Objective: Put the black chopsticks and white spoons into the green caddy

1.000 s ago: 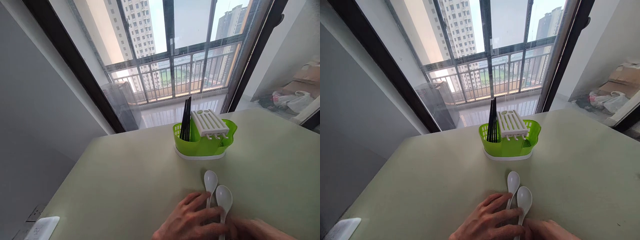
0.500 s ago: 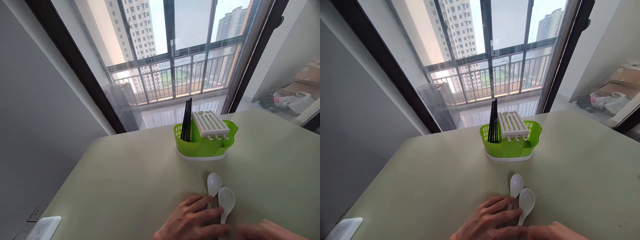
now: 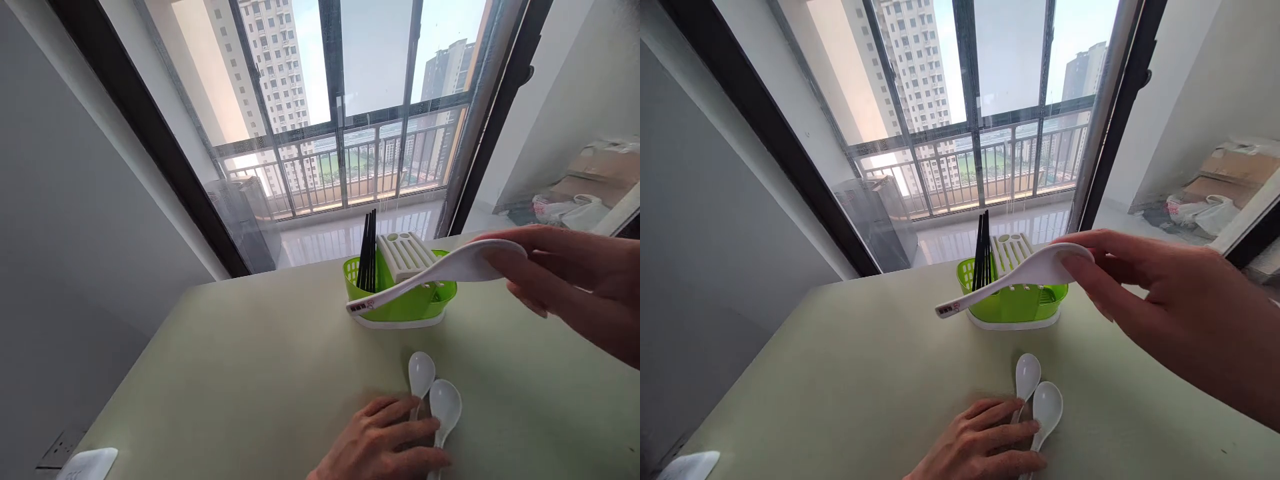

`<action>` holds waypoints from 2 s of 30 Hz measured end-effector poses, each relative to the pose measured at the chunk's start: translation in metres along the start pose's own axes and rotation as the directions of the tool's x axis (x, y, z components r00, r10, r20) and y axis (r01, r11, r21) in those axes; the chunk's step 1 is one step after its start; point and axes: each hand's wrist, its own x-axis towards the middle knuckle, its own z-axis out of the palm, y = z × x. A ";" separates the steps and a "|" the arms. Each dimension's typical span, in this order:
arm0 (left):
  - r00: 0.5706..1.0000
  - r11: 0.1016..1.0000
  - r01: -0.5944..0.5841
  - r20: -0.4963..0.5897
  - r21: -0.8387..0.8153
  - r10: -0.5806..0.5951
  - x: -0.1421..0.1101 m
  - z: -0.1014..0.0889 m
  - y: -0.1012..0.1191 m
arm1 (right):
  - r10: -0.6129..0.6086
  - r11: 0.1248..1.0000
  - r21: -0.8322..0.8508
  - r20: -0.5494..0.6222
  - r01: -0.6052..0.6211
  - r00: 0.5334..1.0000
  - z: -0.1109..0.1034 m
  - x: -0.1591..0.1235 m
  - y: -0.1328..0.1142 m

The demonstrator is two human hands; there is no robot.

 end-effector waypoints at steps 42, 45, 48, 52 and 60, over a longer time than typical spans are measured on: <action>0.991 1.000 -0.009 -0.132 0.001 0.009 0.006 -0.028 0.011 | -0.369 0.925 -0.041 0.148 0.378 0.918 0.103 -0.016 -0.037; 0.987 1.000 -0.013 -0.158 -0.013 0.011 0.005 -0.030 0.011 | -0.359 0.928 -0.049 0.153 0.370 0.921 0.104 -0.016 -0.038; 0.984 1.000 -0.002 -0.176 -0.006 0.001 0.002 -0.026 0.010 | -0.361 0.927 -0.055 0.140 0.371 0.922 0.105 -0.015 -0.039; 0.968 0.999 0.019 -0.250 0.049 -0.006 0.002 -0.019 0.008 | -0.367 0.925 -0.045 0.154 0.377 0.918 0.108 -0.014 -0.038; 0.937 0.998 0.048 -0.347 0.046 -0.029 0.010 -0.025 0.011 | -0.340 0.934 -0.041 0.198 0.355 0.919 0.113 -0.011 -0.035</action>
